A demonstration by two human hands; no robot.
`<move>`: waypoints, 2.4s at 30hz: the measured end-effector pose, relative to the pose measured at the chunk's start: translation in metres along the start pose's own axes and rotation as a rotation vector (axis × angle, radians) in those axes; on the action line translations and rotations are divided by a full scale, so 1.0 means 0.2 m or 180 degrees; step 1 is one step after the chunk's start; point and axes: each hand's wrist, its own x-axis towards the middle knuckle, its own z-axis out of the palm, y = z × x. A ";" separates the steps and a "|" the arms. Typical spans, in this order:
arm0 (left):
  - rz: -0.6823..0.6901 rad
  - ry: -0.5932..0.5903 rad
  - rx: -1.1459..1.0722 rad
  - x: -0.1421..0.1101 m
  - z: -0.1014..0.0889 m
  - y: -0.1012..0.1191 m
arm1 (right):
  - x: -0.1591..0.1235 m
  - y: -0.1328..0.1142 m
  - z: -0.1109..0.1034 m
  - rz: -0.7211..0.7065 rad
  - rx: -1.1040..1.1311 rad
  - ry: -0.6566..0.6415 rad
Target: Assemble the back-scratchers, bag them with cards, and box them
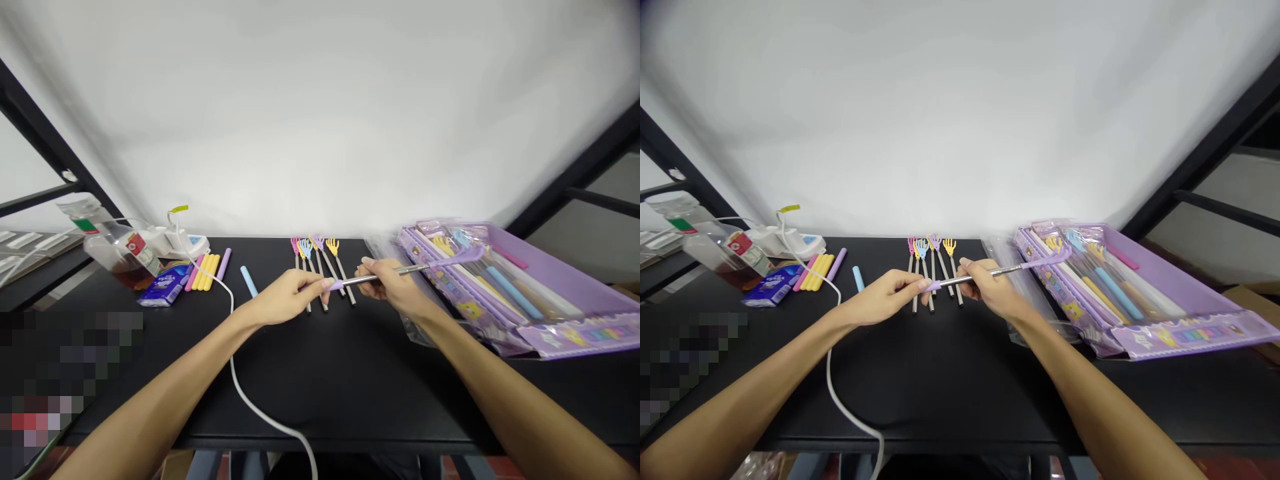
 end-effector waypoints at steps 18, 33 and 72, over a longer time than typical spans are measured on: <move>0.0830 0.1503 0.1863 0.01 -0.10 -0.15 | 0.04 -0.03 -0.35 0.0364 0.1164 0.1468; 0.1307 0.1215 0.2716 0.01 -0.09 -0.20 | -0.04 -0.05 -0.37 0.0761 -0.0799 -0.0132; 0.1014 0.1499 0.1979 0.01 -0.02 -0.15 | 0.03 0.01 -0.21 0.0444 0.0787 0.0626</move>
